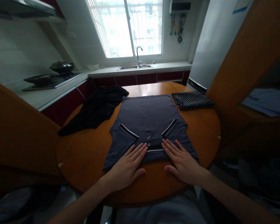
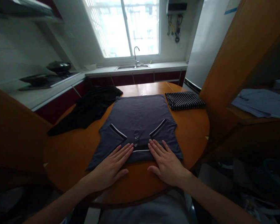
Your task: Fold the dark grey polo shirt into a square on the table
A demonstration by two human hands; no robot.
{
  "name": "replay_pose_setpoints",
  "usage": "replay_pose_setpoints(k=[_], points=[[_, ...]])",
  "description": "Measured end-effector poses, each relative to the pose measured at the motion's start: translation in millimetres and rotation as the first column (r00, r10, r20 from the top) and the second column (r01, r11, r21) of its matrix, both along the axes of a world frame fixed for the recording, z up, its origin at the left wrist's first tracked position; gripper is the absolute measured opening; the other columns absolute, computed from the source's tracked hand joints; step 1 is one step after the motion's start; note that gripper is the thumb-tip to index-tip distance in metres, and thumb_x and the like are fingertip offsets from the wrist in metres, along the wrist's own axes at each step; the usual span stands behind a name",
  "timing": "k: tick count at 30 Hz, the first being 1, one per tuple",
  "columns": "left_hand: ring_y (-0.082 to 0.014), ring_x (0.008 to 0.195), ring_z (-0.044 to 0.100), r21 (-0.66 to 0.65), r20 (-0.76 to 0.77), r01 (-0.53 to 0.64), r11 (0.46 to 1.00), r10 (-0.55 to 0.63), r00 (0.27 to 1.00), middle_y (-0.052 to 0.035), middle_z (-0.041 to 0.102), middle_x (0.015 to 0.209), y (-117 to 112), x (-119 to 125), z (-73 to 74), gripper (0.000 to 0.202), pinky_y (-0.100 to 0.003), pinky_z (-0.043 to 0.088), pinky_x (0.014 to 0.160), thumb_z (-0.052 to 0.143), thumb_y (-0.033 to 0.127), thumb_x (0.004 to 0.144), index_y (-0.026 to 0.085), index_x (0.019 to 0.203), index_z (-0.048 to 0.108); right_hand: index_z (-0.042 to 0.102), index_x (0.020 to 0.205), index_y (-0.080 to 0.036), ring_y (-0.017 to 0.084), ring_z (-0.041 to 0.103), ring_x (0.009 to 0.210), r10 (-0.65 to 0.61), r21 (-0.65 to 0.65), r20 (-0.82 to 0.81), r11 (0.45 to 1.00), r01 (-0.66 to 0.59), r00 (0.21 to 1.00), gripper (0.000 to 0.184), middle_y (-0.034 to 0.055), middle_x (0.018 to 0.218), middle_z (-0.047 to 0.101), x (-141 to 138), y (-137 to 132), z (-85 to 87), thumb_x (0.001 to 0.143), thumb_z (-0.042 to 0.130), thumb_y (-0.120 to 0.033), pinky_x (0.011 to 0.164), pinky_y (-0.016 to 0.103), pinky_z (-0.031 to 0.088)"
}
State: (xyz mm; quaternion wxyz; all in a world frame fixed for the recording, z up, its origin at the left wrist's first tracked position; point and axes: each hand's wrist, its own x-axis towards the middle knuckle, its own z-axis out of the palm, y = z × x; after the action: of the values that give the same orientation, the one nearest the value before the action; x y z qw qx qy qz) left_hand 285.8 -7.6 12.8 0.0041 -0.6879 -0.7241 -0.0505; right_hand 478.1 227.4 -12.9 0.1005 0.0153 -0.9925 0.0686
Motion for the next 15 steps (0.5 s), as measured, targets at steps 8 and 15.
replay_pose_setpoints(k=[8, 15], points=[[-0.0232, 0.152, 0.013, -0.020, -0.008, -0.015, 1.000, 0.015, 1.000, -0.0093, 0.014, 0.166, 0.3, 3.3, -0.8, 0.076, -0.045, 0.017, 0.123, 0.044, 0.041, 0.103, 0.021, 0.160, -0.002, 0.004, 0.160, -0.018, 0.027, 0.022, 0.150, -0.129, 0.130, -0.059, 0.982, 0.136, 0.990, 0.082, 0.0115, 0.163, 0.022, 31.3, 20.0, -11.8, 0.098, 0.043, -0.055, 0.122, 0.056, 0.012], [-0.0254, 0.152, 0.014, 0.029, -0.115, -0.125, 0.992, 0.127, 0.985, -0.0101, 0.018, 0.165, -34.9, -8.7, 11.5, 0.077, -0.049, 0.019, 0.123, 0.046, 0.041, 0.102, 0.020, 0.161, 0.000, -0.001, 0.160, -0.019, 0.028, 0.029, 0.148, -0.114, 0.132, -0.085, 0.983, 0.125, 0.990, 0.084, 0.0111, 0.162, 0.027, 49.6, 34.1, -20.9, 0.098, 0.043, -0.055, 0.120, 0.054, 0.021]])
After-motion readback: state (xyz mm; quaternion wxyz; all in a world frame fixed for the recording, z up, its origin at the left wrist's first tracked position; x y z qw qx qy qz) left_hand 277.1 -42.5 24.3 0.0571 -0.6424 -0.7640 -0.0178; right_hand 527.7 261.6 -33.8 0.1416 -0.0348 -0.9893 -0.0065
